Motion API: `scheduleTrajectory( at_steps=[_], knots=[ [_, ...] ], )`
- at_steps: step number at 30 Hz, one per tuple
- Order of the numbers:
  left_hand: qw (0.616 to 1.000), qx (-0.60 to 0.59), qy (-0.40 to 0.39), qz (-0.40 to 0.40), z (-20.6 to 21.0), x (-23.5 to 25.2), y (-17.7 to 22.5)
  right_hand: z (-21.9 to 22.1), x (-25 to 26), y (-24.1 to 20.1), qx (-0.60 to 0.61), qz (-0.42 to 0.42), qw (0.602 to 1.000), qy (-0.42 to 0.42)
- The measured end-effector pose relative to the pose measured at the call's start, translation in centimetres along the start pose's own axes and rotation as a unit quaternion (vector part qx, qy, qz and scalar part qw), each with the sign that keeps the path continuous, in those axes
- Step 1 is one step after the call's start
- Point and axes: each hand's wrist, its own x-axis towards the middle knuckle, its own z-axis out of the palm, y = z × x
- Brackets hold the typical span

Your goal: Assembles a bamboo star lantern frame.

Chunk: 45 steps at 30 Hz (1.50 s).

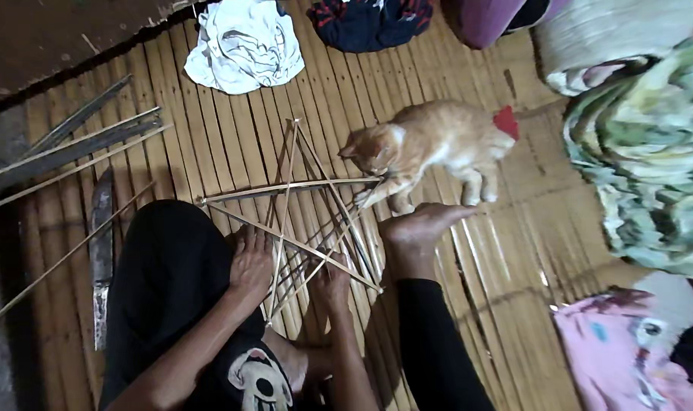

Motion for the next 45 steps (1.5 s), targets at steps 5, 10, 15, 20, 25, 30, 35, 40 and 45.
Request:
scheduleTrajectory(
  at_steps=[5,10,15,20,25,30,35,40,45],
  knots=[
    [1.0,0.018,-0.022,-0.004,-0.1,0.3,0.3,-4.4,-2.1,-3.0,-0.006,0.02,0.999,-0.034],
    [0.999,0.032,-0.03,-0.006,-0.1,0.3,0.3,-4.5,-2.4,-3.4,-0.027,0.022,0.999,-0.04],
    [0.999,0.037,-0.033,-0.005,-0.1,0.4,0.4,-1.9,-1.5,-2.3,-0.028,0.01,0.999,-0.019],
    [0.998,0.043,-0.041,-0.007,-0.3,0.3,0.4,-2.2,-1.9,-2.6,-0.024,0.011,1.0,-0.017],
    [0.999,0.034,-0.035,-0.004,-0.3,0.2,0.2,-1.8,-1.4,-1.9,-0.026,0.004,1.0,-0.017],
    [0.999,0.031,-0.036,-0.005,-0.4,0.2,0.3,-1.4,-1.3,-1.4,-0.019,0.0,1.0,-0.008],
    [1.0,0.009,-0.02,-0.003,-0.4,-0.1,0.1,-1.2,-1.2,-0.7,0.014,-0.002,1.0,-0.002],
    [0.954,-0.081,0.264,0.12,1.1,-4.2,0.7,-0.9,-1.2,-0.6,0.072,-0.004,0.997,0.013],
    [0.975,-0.09,-0.029,0.201,0.1,-3.5,3.9,-2.1,-2.9,-2.8,0.074,0.022,0.997,-0.002]
  ],
)
